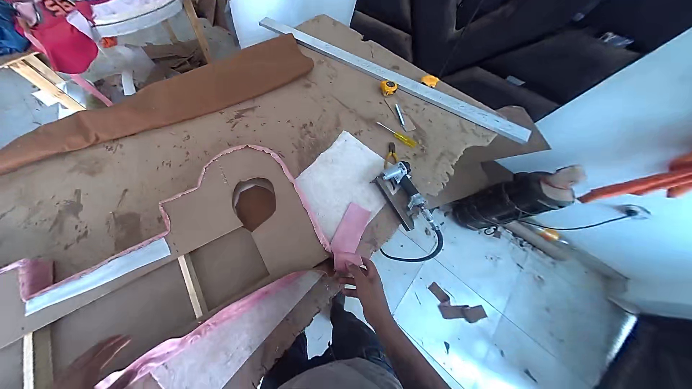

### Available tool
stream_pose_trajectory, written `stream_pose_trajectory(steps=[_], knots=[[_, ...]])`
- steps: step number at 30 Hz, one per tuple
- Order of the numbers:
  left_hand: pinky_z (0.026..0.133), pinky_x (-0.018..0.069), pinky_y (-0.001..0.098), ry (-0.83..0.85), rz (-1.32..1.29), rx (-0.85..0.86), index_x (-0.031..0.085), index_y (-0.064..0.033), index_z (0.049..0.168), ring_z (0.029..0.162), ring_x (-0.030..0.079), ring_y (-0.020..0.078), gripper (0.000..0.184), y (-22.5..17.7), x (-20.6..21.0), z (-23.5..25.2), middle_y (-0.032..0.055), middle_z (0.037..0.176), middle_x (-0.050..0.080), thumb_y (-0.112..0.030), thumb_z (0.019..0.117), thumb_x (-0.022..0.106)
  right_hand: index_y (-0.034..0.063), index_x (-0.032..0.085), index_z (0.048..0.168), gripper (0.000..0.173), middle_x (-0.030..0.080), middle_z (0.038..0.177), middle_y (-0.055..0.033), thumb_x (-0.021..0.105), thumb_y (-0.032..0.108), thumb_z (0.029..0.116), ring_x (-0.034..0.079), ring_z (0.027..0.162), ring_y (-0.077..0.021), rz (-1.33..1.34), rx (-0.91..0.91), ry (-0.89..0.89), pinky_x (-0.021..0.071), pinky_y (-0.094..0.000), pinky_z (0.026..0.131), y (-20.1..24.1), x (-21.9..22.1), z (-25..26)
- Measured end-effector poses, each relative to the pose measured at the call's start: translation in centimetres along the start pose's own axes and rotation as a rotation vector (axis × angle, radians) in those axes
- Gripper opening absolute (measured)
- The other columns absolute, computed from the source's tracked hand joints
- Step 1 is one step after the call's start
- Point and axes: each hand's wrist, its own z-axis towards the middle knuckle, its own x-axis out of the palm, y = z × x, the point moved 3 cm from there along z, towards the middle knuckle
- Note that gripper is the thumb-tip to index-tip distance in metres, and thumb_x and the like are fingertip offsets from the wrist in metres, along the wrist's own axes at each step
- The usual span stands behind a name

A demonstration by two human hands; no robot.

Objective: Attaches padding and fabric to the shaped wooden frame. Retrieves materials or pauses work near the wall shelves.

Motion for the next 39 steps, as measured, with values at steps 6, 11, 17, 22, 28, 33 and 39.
stream_pose_trajectory(steps=[6, 11, 17, 22, 28, 33, 39], knots=[[0.114, 0.0463, 0.0452, -0.154, -0.250, 0.358, 0.067, -0.0202, 0.136, 0.132, 0.058, 0.0193, 0.046, -29.2, 6.2, 9.6, 0.0028, 0.136, 0.066, -0.045, 0.0969, 0.066, -0.0069, 0.067, 0.110, 0.020, 0.073, 0.096, -0.0192, 0.066, 0.005, 0.0946, 0.073, 0.086, -0.0286, 0.170, -0.301, 0.002, 0.0629, -0.0456, 0.079, 0.4, -0.8, 1.6], [0.106, 0.0463, 0.0540, -0.118, -0.065, 0.386, 0.058, -0.0263, 0.146, 0.129, 0.057, 0.0270, 0.058, -43.8, 13.9, 12.4, 0.0024, 0.133, 0.067, -0.040, 0.0904, 0.070, -0.0055, 0.064, 0.106, 0.016, 0.070, 0.099, -0.0191, 0.055, -0.001, 0.0941, 0.069, 0.093, -0.0264, 0.462, -0.384, 0.260, 0.0585, -0.0474, 0.089, -1.7, -6.3, 1.8], [0.099, 0.0525, 0.0478, -0.216, -0.044, 0.316, 0.075, -0.0252, 0.118, 0.112, 0.065, 0.0231, 0.027, -46.2, 21.4, 10.3, 0.0002, 0.111, 0.074, -0.027, 0.0993, 0.055, 0.0017, 0.065, 0.108, 0.022, 0.068, 0.101, -0.0133, 0.051, 0.017, 0.1004, 0.066, 0.094, -0.0235, 0.360, -0.240, 0.492, 0.0570, -0.0447, 0.085, -8.2, -12.9, 1.5], [0.095, 0.0595, 0.0382, -0.267, -0.395, 0.336, 0.074, -0.0130, 0.117, 0.109, 0.067, 0.0152, 0.026, -44.0, 20.8, 7.2, 0.0046, 0.118, 0.070, -0.026, 0.0947, 0.068, -0.0015, 0.064, 0.116, 0.037, 0.073, 0.097, -0.0164, 0.041, 0.026, 0.1104, 0.072, 0.085, -0.0278, 0.214, 0.013, 0.467, 0.0612, -0.0447, 0.077, -7.8, -14.7, 2.2], [0.099, 0.0600, 0.0363, -0.260, -0.487, 0.428, 0.075, -0.0116, 0.116, 0.114, 0.067, 0.0140, 0.022, -43.3, 18.2, 5.5, 0.0027, 0.124, 0.070, -0.020, 0.0985, 0.065, 0.0107, 0.069, 0.121, 0.047, 0.075, 0.104, -0.0068, 0.047, 0.049, 0.1058, 0.074, 0.092, -0.0199, -0.202, -0.024, 0.521, 0.0625, -0.0442, 0.083, 0.0, -8.7, 4.3], [0.095, 0.0571, 0.0340, -0.199, -0.419, 0.581, 0.078, -0.0138, 0.106, 0.111, 0.063, 0.0152, 0.017, -41.8, 16.6, 5.7, 0.0031, 0.116, 0.066, -0.017, 0.0986, 0.062, 0.0063, 0.069, 0.099, 0.043, 0.067, 0.088, -0.0118, 0.059, 0.048, 0.0989, 0.066, 0.084, -0.0259, -0.358, -0.033, 0.607, 0.0545, -0.0513, 0.079, -1.5, -1.1, 4.5], [0.109, 0.0497, 0.0499, -0.268, -0.210, 0.538, 0.068, -0.0074, 0.125, 0.128, 0.059, 0.0271, 0.049, -38.0, 10.9, 12.8, 0.0131, 0.132, 0.065, -0.046, 0.1041, 0.047, 0.0067, 0.066, 0.114, 0.042, 0.069, 0.099, -0.0138, 0.044, 0.042, 0.1069, 0.068, 0.097, -0.0286, -0.265, 0.027, 0.563, 0.0542, -0.0529, 0.087, -3.4, -0.3, 3.4]])
